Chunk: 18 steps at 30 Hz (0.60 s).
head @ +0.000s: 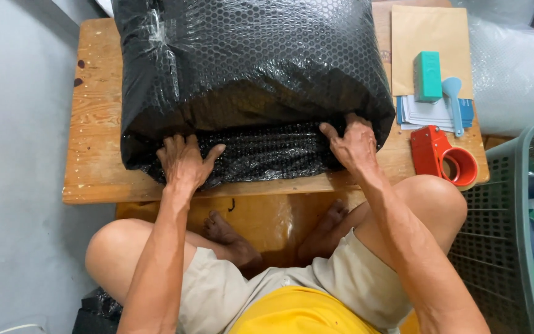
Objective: The person is sitting on the floor in front of a wooden table, sealing a large black bubble mailer. They repeatedly apply strips of clear packing tape to the edges and seams of the package, smoothing them down with their hands to ensure a secure closure.
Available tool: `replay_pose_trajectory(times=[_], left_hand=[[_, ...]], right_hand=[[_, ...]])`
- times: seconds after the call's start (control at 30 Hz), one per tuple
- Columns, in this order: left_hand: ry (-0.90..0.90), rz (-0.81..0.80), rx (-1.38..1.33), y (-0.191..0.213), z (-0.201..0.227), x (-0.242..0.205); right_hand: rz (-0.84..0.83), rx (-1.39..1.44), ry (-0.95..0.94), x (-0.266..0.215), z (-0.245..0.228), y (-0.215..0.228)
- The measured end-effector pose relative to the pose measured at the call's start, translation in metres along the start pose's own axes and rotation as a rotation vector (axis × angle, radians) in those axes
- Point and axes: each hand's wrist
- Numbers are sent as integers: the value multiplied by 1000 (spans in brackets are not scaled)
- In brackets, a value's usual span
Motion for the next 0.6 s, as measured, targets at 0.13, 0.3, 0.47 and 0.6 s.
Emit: replay_pose_trajectory(times=[0.13,0.3,0.47,0.6], left_hand=[[57,121,-215,-35,-28,18],[221,365,-416,-26,-8,-2],[539,410,-1061,-35,-19,16],[764,379,-2051,-12,-16,21]], right_hand=[[-17,-27,-15,0,-12,12],[-53,-15,15,-8,-14,11],[-39,-39,46,-16,-31,26],[-12,-52,72,-21,-33,27]])
Point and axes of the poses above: each hand's wrist, its own x-axis towards the middle knuckle, its own y-axis out of the back of the hand, z = x × y, and after that the axes turned 1 degree about z, right-handed
